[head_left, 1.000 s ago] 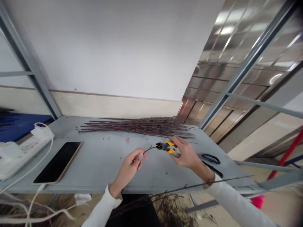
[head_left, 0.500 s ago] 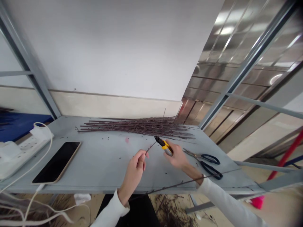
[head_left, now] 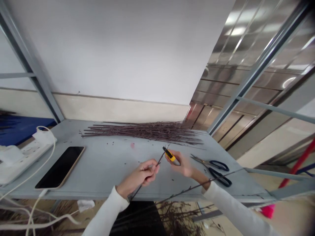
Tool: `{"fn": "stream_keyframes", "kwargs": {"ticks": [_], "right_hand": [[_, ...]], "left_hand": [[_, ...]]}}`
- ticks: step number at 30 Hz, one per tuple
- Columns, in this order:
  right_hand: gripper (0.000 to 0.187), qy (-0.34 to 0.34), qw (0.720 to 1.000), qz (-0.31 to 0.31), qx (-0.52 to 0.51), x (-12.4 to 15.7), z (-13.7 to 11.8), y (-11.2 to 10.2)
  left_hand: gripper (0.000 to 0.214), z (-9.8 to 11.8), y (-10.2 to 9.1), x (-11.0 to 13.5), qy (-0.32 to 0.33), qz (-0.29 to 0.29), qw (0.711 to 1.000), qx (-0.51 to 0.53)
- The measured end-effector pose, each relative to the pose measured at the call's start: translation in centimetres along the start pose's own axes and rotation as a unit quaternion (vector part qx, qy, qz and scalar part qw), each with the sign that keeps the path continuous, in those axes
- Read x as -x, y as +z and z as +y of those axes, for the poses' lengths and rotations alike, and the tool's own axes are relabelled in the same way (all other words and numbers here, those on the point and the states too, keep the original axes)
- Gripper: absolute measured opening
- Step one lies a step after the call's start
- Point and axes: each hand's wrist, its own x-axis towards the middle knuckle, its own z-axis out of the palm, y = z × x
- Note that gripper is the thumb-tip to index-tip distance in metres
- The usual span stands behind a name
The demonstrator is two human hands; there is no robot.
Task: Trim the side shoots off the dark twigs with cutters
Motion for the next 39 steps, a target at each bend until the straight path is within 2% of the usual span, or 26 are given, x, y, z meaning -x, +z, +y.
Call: {"fn": "stream_keyframes", "kwargs": {"ticks": [3,7,12,16,19,22,25,28,31,36,39], "right_hand": [[0.015,-0.009,0.993,0.067,0.101,-0.2,0.1,-0.9],[0.020,-0.006,0.963,0.140,0.229,0.0,0.6,-2.2],[0.015,0.002,0.929,0.149,0.338,0.7,1.7,-3.9],[0.020,0.019,0.928,0.136,0.347,1.1,2.1,-3.7],[0.020,0.032,0.944,0.106,0.312,1.5,1.9,-2.9],[0.014,0.054,0.965,0.058,0.248,2.1,1.4,-2.3],[0.013,0.113,0.993,-0.009,0.042,2.7,0.9,-1.7],[0.013,0.143,0.980,-0.059,-0.122,3.0,0.5,-0.9],[0.015,0.142,0.966,-0.104,-0.187,3.0,0.0,-0.1],[0.021,0.133,0.922,-0.236,-0.277,2.8,-0.2,0.6],[0.019,0.132,0.928,-0.219,-0.273,2.5,-0.1,0.1]], "left_hand": [[0.033,0.4,0.0,0.6,-0.058,-0.043,0.996,0.047],[0.026,-0.6,-0.4,0.9,-0.064,-0.041,0.992,0.104],[0.023,-1.2,-1.5,0.7,-0.065,-0.040,0.989,0.125],[0.032,-0.7,-0.9,0.4,-0.026,0.003,0.996,0.087],[0.033,-0.7,-0.3,0.1,0.003,0.059,0.997,0.055],[0.028,-0.7,-0.5,0.0,0.011,0.091,0.995,0.043],[0.029,-0.5,-1.1,0.0,0.011,0.103,0.994,0.019],[0.034,-0.3,-1.2,-0.1,0.017,0.123,0.992,-0.016],[0.040,-0.3,-0.7,-0.2,0.027,0.133,0.990,-0.041],[0.040,-0.3,-0.1,-0.2,0.041,0.107,0.991,-0.064],[0.036,-0.1,-0.1,0.0,0.038,0.121,0.990,-0.069]]}}
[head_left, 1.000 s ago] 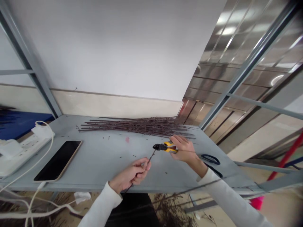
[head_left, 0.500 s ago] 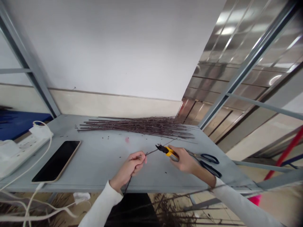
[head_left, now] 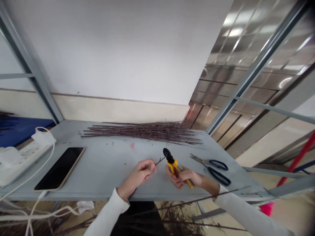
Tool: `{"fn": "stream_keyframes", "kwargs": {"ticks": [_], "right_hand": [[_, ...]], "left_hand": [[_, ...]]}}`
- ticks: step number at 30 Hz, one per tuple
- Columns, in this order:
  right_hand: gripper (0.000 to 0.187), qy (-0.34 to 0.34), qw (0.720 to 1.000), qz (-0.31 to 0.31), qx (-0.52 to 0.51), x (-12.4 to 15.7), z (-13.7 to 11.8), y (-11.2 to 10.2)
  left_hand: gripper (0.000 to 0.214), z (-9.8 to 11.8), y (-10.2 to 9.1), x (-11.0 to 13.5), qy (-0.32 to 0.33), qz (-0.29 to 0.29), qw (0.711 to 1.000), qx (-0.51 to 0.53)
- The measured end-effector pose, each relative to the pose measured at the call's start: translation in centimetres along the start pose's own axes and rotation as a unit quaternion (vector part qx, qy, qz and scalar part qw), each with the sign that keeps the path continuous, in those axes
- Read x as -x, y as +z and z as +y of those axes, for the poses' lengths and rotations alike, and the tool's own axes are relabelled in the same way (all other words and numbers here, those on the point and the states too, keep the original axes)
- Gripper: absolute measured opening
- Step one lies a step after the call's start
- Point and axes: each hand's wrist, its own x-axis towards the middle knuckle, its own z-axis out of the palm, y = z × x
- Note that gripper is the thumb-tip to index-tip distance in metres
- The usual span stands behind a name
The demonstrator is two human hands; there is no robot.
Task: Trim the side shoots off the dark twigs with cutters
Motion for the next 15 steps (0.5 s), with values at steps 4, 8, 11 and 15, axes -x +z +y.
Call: {"fn": "stream_keyframes", "kwargs": {"ticks": [4,8,11,15], "right_hand": [[0.016,-0.007,0.976,0.181,0.121,0.4,-0.8,-1.1],[0.016,0.035,0.847,0.346,0.402,0.9,-0.9,-1.5],[0.018,0.042,0.780,0.395,0.484,0.9,-0.9,-1.3],[0.018,0.056,0.784,0.426,0.447,0.5,-1.3,-0.9]], "left_hand": [[0.032,-0.4,0.6,0.1,0.052,0.084,0.994,-0.048],[0.031,-1.4,2.1,-0.1,0.097,0.177,0.973,-0.113],[0.033,-1.8,3.0,-0.3,0.097,0.207,0.963,-0.142],[0.033,-2.1,3.5,-0.2,0.105,0.234,0.950,-0.179]]}}
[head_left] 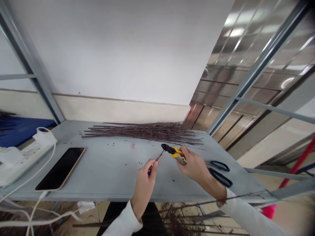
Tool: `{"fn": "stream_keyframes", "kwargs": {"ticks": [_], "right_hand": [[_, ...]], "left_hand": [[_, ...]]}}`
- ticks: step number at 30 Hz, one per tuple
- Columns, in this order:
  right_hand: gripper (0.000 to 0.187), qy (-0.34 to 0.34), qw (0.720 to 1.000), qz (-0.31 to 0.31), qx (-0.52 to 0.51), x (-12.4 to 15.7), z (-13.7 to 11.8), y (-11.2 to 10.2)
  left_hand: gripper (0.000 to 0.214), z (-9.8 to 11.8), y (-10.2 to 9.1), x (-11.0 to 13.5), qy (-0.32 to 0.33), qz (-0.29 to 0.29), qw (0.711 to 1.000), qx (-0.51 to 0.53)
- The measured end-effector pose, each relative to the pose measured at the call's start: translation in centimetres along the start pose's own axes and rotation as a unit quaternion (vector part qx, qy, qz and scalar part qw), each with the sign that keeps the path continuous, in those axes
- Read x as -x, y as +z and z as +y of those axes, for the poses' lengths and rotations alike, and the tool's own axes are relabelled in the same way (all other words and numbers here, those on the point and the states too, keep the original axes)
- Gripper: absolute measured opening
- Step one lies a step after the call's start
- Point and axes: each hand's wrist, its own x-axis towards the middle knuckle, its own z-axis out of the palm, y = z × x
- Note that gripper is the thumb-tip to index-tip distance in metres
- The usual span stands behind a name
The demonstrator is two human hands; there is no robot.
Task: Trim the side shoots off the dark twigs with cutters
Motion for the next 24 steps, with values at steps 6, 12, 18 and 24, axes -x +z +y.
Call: {"fn": "stream_keyframes", "kwargs": {"ticks": [6,12,18,24], "right_hand": [[0.014,0.071,0.952,-0.150,-0.258,0.2,-1.7,0.6],[0.015,0.086,0.865,-0.315,-0.381,0.6,-2.5,0.8],[0.013,0.037,0.894,-0.327,-0.304,-0.8,-0.5,0.0],[0.011,0.027,0.979,-0.168,-0.115,-0.9,-0.2,0.1]], "left_hand": [[0.034,-0.7,-0.1,-0.2,0.015,0.016,1.000,0.004],[0.030,-0.7,-1.4,-1.3,-0.005,-0.004,0.997,0.076],[0.025,-0.3,-3.0,-2.0,-0.047,-0.097,0.990,0.095],[0.026,-0.1,-3.1,-1.7,-0.015,-0.035,0.999,0.030]]}}
